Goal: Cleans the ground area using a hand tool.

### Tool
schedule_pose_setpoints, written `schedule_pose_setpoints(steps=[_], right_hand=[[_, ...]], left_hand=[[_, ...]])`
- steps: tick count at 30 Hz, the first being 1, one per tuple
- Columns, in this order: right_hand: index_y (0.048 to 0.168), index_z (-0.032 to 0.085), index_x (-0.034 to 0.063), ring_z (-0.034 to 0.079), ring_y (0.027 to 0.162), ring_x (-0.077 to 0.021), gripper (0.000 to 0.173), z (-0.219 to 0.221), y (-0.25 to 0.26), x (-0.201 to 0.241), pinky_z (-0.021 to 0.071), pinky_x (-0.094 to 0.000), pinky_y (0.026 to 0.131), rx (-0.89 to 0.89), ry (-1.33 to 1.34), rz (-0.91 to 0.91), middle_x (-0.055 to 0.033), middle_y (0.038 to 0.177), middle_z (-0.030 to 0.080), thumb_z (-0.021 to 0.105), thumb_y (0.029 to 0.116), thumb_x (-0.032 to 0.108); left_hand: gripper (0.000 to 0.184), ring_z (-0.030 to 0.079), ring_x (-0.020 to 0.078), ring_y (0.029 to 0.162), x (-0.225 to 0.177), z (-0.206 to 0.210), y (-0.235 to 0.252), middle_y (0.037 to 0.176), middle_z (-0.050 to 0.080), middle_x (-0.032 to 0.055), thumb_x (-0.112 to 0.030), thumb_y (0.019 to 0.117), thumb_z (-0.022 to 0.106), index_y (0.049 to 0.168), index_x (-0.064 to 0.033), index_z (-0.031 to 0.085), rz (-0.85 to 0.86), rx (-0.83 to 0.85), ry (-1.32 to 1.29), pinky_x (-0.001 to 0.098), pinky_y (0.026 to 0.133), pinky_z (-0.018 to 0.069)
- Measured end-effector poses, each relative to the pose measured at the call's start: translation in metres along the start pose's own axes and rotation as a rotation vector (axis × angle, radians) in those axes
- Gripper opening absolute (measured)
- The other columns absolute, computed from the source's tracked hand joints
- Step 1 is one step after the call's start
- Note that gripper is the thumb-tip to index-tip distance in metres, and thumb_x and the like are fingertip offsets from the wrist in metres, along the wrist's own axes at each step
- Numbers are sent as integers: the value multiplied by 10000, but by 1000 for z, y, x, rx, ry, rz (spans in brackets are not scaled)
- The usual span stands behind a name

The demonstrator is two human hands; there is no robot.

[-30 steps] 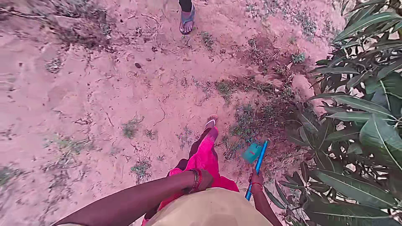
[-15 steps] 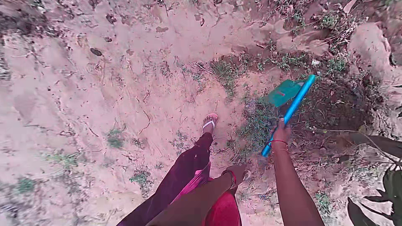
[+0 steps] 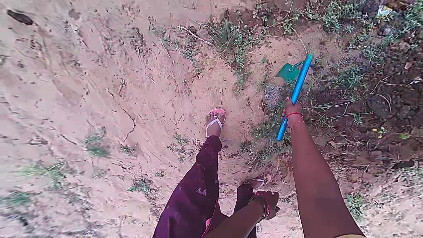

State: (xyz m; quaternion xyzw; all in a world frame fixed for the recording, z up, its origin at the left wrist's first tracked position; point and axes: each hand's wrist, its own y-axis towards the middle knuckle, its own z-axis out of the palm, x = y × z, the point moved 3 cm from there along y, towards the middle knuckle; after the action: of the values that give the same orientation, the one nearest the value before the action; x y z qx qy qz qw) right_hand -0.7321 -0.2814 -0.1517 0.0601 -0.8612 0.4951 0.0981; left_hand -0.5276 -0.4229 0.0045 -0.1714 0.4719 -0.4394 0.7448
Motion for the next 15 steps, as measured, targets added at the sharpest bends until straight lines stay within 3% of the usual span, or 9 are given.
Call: schedule_pose_setpoints(steps=[2,5,7,11,14,15], right_hand=[[1235,472,82,478,497,-107,404,-13,-3,15,481,-283,489,36,-51,41,0,711,447,422,1112,464],[1295,488,39,494,518,-125,450,-15,-24,18,495,-304,514,72,-133,-1,-29,745,477,442,1110,447],[1267,500,21,498,542,-153,453,1,-35,-10,503,-334,551,85,-107,-23,-56,757,486,452,1108,442],[1273,489,-19,500,515,-140,398,20,-21,-82,509,-301,547,24,104,-40,-54,699,477,452,1121,347],[1149,506,-23,501,469,-95,281,19,-26,-95,515,-250,512,-77,267,-116,-18,632,459,441,1128,249],[1162,514,-23,508,480,-87,268,17,-37,-93,516,-241,520,-128,296,-134,-15,644,465,444,1126,234]], left_hand=[[598,530,470,1334,-2,1,4,1440,518,319,-344,1099,469,1566,1,325,18,0,-13,629,1095,415],[587,529,470,1335,-9,-6,5,1439,520,318,-340,1099,467,1559,1,337,10,-21,-33,632,1089,419],[580,541,468,1321,-15,-10,5,1427,532,311,-342,1096,472,1553,-7,349,46,-45,-40,636,1079,426],[590,574,454,1288,-17,-14,8,1393,564,302,-357,1093,465,1558,-15,346,62,-84,-24,631,1061,447],[571,556,450,1311,-14,-19,4,1416,548,302,-330,1099,454,1551,6,361,69,-73,-44,620,1086,427],[566,556,447,1312,-11,-18,2,1423,543,300,-318,1099,454,1555,5,362,73,-74,-54,618,1088,426]])
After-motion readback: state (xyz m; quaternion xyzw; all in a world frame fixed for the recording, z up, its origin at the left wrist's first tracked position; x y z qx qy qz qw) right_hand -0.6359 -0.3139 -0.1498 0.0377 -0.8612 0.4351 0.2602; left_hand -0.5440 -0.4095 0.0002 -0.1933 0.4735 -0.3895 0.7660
